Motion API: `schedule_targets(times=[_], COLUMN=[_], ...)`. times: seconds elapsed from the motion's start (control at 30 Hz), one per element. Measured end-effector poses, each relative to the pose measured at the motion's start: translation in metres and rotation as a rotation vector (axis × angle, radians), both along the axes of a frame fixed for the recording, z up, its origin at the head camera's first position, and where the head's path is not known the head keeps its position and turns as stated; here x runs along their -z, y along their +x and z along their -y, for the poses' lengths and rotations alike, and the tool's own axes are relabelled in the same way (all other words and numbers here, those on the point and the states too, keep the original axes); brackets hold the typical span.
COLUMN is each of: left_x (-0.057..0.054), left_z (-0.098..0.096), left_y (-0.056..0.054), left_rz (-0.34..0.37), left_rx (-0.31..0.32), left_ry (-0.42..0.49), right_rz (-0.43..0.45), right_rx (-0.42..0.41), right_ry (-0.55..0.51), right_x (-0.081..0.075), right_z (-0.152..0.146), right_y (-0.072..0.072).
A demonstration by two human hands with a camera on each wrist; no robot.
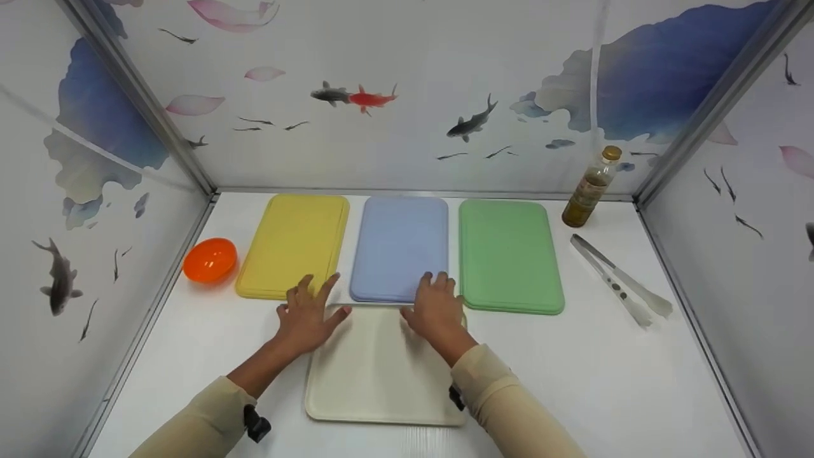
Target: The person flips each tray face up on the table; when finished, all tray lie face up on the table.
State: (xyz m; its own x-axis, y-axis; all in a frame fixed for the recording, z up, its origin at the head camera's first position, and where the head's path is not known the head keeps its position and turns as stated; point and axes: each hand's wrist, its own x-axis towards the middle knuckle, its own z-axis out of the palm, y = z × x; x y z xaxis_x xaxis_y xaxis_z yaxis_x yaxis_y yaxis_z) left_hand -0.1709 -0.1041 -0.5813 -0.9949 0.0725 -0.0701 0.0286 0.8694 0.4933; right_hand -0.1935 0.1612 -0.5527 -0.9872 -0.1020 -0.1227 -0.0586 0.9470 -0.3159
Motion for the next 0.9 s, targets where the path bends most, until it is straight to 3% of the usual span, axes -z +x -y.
schedule_targets(times=[0.2, 0.37, 0.63, 0.9], left_x=[0.005, 0.004, 0.01, 0.018], left_z=[0.043, 0.077, 0.121, 0.133], left_y=[-0.035, -0.055, -0.065, -0.066], left_rz=[0.008, 0.047, 0.096, 0.133], left_rx=[-0.114, -0.203, -0.307, -0.322], left_ry=[0.013, -0.007, 0.051, 0.141], right_rz=[-0.081, -0.095, -0.028, 0.053], right_rx=[-0.114, -0.182, -0.256, -0.265], right_ry=[-0.202, -0.312, -0.427, -0.513], right_x=[0.001, 0.008, 0.019, 0.037], right_z=[0.044, 0.079, 0.121, 0.147], right_y=[-0.018, -0.027, -0.035, -0.04])
